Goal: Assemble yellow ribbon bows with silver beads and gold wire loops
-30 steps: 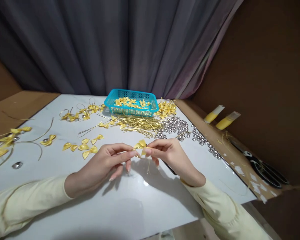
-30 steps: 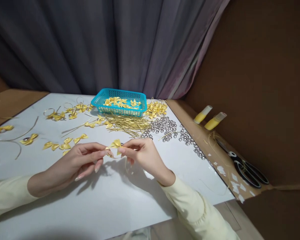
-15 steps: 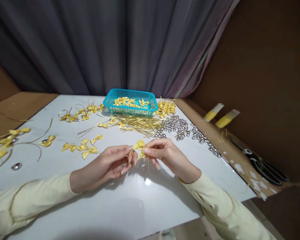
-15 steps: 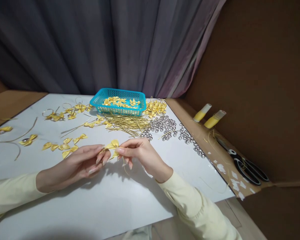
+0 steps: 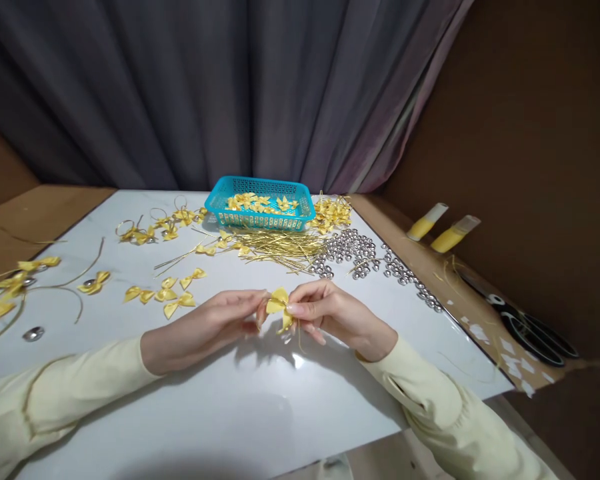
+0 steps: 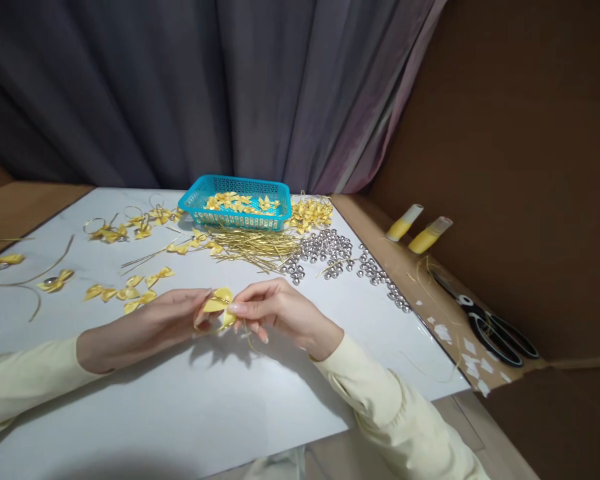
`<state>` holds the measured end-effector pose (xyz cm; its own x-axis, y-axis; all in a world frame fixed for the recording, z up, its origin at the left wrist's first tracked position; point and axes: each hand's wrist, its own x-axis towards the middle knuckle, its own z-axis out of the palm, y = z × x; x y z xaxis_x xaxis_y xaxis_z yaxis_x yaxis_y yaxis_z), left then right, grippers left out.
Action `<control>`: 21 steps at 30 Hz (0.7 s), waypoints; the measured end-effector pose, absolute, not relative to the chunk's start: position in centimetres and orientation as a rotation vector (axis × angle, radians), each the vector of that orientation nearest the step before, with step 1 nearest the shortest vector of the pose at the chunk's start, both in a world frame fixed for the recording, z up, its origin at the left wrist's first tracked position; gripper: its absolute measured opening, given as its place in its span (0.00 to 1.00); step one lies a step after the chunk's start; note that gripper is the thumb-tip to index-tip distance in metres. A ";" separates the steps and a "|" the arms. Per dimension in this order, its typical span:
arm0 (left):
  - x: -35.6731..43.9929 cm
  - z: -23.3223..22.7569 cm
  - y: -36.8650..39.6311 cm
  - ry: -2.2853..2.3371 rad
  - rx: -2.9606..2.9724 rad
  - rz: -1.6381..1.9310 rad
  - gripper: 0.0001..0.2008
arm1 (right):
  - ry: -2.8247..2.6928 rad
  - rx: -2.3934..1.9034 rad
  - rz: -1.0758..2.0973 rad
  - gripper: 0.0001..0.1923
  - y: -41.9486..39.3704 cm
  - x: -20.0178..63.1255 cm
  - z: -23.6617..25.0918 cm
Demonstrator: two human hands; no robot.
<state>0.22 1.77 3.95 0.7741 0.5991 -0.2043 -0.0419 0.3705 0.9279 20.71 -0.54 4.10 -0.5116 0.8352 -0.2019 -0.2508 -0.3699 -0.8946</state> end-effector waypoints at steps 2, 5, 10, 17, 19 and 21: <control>0.0 4.6 2.1 0.636 1.309 0.466 0.16 | -1.161 -0.911 1.902 0.06 -0.6 20.8 4.2; -0.2 5.8 2.6 0.804 1.583 0.552 0.16 | -1.242 -0.996 1.814 0.09 -0.6 20.7 4.6; -0.2 7.7 3.0 0.820 1.967 0.333 0.13 | -1.373 -1.069 1.762 0.13 -0.8 20.7 5.2; 0.7 8.6 2.9 0.763 2.025 -0.024 0.16 | -1.544 -1.074 1.728 0.14 -0.9 21.4 5.4; 0.8 8.6 2.8 0.761 1.989 -0.011 0.17 | -1.584 -1.101 1.705 0.14 -0.9 21.6 5.4; 0.9 8.5 2.8 0.755 1.951 0.006 0.18 | -1.617 -1.129 1.679 0.15 -0.9 21.7 5.3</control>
<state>0.87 2.78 8.50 0.8047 0.5070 -0.3090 0.5018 -0.3025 0.8104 21.74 -0.93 5.34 -0.5002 0.8434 -0.1963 0.1645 -0.1300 -0.9778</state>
